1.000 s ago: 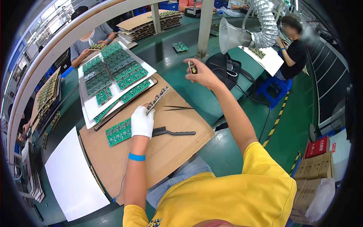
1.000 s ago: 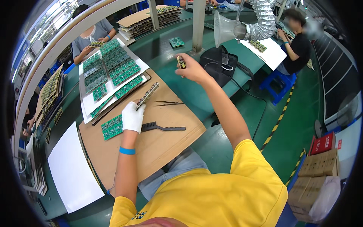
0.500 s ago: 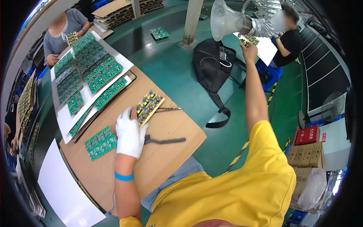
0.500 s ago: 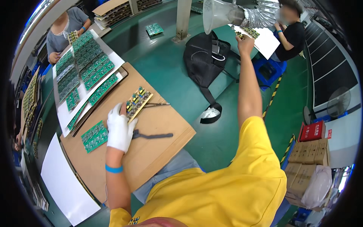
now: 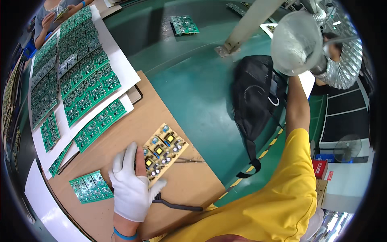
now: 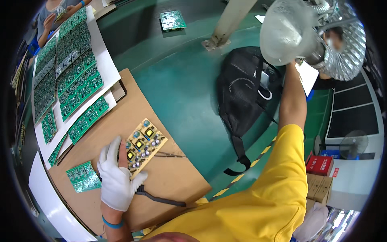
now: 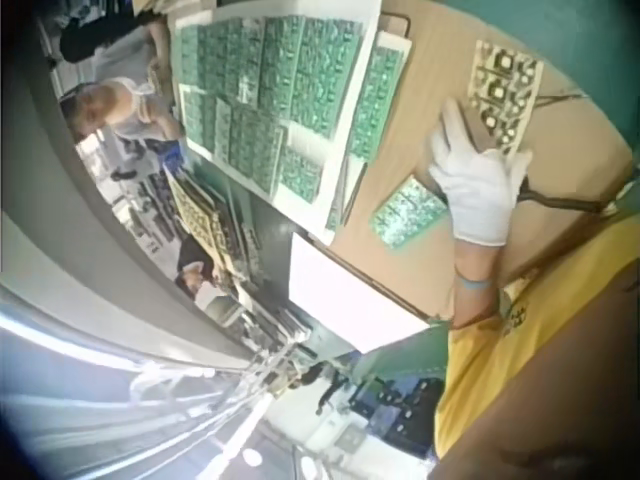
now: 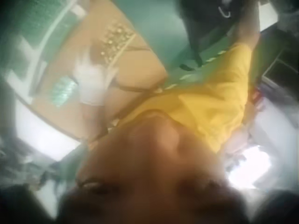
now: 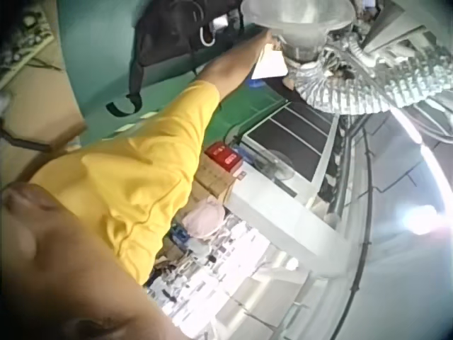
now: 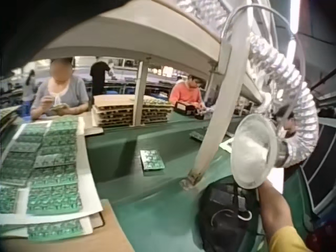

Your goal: Cleaning and inspecting circuit boards using a brush and tweezers at a manual assembly station.

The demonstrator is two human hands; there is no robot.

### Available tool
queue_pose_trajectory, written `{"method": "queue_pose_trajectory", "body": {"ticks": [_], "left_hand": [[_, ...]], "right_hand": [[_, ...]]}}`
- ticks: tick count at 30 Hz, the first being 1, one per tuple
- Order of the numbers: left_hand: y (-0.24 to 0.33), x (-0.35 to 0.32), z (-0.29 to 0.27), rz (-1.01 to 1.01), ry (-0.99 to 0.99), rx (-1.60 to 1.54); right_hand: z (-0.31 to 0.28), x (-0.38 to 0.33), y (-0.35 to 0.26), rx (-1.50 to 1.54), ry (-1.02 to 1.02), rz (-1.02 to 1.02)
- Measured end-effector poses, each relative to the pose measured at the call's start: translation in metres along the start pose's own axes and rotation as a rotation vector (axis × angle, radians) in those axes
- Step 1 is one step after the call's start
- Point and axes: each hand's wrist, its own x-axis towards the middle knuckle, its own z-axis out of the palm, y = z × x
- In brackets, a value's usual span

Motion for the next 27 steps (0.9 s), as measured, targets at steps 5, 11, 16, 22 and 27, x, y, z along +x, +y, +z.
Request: {"method": "queue_pose_trajectory", "body": {"ticks": [5, 11, 16, 22, 27], "left_hand": [[0.002, 0.003, 0.002, 0.002, 0.017, -0.037], [0.008, -0.002, 0.004, -0.005, 0.087, -0.031], [0.000, -0.010, 0.010, 0.058, 0.146, -0.042], [-0.020, 0.000, 0.021, -0.106, 0.546, -0.662], [-0.033, 0.005, 0.017, -0.004, 0.692, -0.211]], "right_hand": [[0.004, 0.000, -0.001, 0.009, 0.077, -0.145], [-0.006, 0.001, 0.002, 0.035, 0.217, -0.288], [-0.053, 0.008, -0.010, -0.104, 0.393, -0.235], [-0.151, -0.039, -0.044, 1.236, 0.951, 0.914], [-0.288, -0.156, -0.235, 1.283, 0.748, 0.565]]}}
